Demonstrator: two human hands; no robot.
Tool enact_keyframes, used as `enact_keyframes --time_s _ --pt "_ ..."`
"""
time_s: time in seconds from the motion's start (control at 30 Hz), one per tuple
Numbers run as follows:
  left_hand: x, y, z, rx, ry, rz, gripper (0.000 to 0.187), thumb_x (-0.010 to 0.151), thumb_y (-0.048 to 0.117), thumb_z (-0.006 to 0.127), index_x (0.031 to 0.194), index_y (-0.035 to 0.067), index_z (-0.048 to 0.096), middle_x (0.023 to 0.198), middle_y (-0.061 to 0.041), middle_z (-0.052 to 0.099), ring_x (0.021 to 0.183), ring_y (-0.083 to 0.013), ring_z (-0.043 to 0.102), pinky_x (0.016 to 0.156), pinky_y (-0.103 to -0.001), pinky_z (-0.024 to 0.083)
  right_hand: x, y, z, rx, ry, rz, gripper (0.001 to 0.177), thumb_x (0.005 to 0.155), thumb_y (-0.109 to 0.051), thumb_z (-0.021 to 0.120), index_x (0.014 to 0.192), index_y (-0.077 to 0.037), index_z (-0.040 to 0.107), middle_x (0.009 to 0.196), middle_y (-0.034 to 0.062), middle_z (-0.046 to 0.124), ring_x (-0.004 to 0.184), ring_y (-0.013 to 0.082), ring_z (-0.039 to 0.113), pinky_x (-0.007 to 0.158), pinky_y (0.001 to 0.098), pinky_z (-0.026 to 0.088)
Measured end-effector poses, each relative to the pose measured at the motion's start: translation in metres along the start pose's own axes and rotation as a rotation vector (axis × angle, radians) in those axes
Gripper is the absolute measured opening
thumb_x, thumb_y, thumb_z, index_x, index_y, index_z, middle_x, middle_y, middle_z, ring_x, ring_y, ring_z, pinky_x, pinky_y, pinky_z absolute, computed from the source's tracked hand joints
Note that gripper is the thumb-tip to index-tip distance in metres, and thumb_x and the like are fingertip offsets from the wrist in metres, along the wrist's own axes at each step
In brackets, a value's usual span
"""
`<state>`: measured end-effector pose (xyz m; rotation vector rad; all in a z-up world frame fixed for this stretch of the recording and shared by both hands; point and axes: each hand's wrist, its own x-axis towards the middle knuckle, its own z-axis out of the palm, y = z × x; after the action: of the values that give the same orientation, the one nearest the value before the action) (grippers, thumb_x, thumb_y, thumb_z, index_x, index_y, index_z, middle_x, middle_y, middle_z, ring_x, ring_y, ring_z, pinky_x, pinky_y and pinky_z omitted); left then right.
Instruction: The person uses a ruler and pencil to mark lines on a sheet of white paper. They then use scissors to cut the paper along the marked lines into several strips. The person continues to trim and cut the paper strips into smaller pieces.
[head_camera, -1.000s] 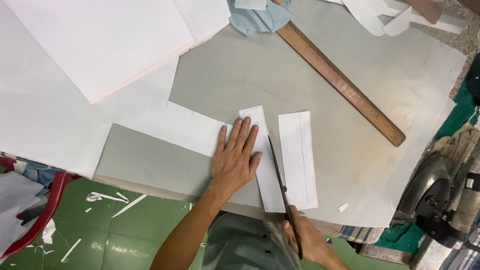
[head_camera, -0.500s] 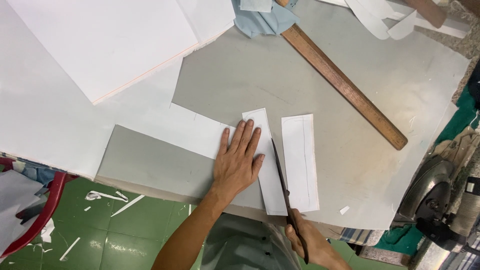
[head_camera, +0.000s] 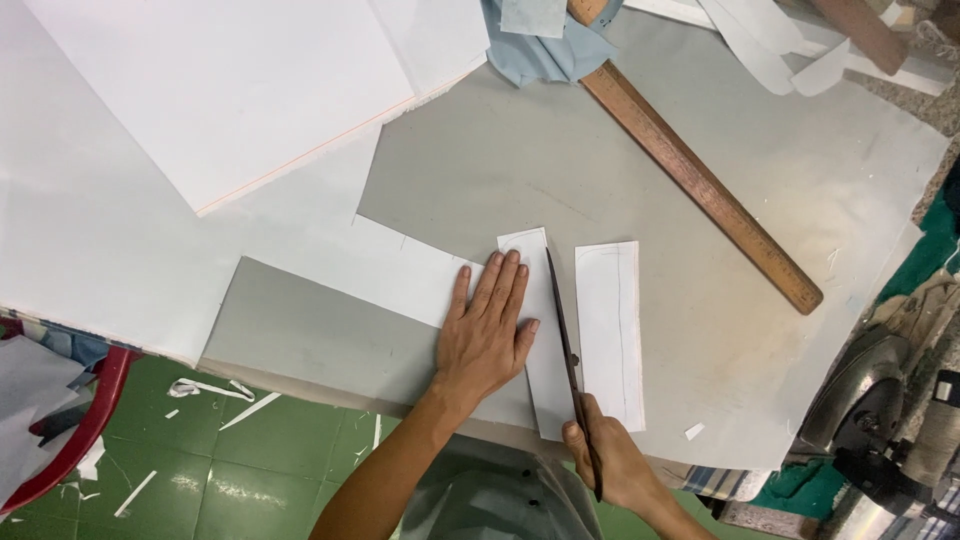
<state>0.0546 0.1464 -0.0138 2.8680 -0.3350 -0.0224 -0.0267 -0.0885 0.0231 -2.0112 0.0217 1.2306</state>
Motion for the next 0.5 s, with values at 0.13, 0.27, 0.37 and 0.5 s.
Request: enact_keyframes --time_s 0.13,0.27,0.37,0.5 --pt "0.001 -0.001 0.0 -0.007 0.019 0.006 0.065 0.108 0.046 0.04 0.159 0.005 0.038 0.168 -0.012 0.032 0.156 -0.0244 0.029 0.129 -0.05 0.021 0.0 -0.004 -0.001 -0.021 0.006 0.015 0.048 0.103 -0.055 0.032 0.096 -0.01 0.049 0.057 -0.0003 0.043 0.05 0.0143 0.036 0.05 0.0345 0.031" --pt "0.001 -0.001 -0.001 -0.028 0.031 0.008 0.064 0.109 0.044 0.04 0.159 0.004 0.039 0.167 -0.013 0.034 0.156 -0.0249 0.03 0.128 -0.05 0.021 0.0 -0.004 -0.003 0.026 -0.001 0.066 0.042 0.105 -0.047 0.04 0.097 -0.008 0.052 0.055 -0.0001 0.044 0.048 0.0134 0.036 0.047 0.0343 0.031" --pt "0.001 -0.001 -0.001 -0.037 0.029 0.008 0.064 0.108 0.044 0.041 0.158 0.003 0.039 0.167 -0.013 0.034 0.156 -0.0253 0.029 0.128 -0.051 0.02 -0.002 -0.009 -0.009 0.07 -0.057 0.089 0.045 0.103 -0.051 0.039 0.097 -0.009 0.052 0.055 -0.0005 0.045 0.045 0.0122 0.037 0.045 0.0324 0.032" --pt "0.001 -0.001 -0.001 -0.033 0.011 0.007 0.065 0.109 0.045 0.04 0.159 0.004 0.037 0.168 -0.013 0.032 0.156 -0.0255 0.028 0.129 -0.05 0.019 0.001 -0.019 -0.018 0.071 -0.08 0.061 0.046 0.103 -0.053 0.036 0.094 -0.009 0.049 0.057 -0.0007 0.044 0.048 0.0127 0.036 0.048 0.0334 0.03"
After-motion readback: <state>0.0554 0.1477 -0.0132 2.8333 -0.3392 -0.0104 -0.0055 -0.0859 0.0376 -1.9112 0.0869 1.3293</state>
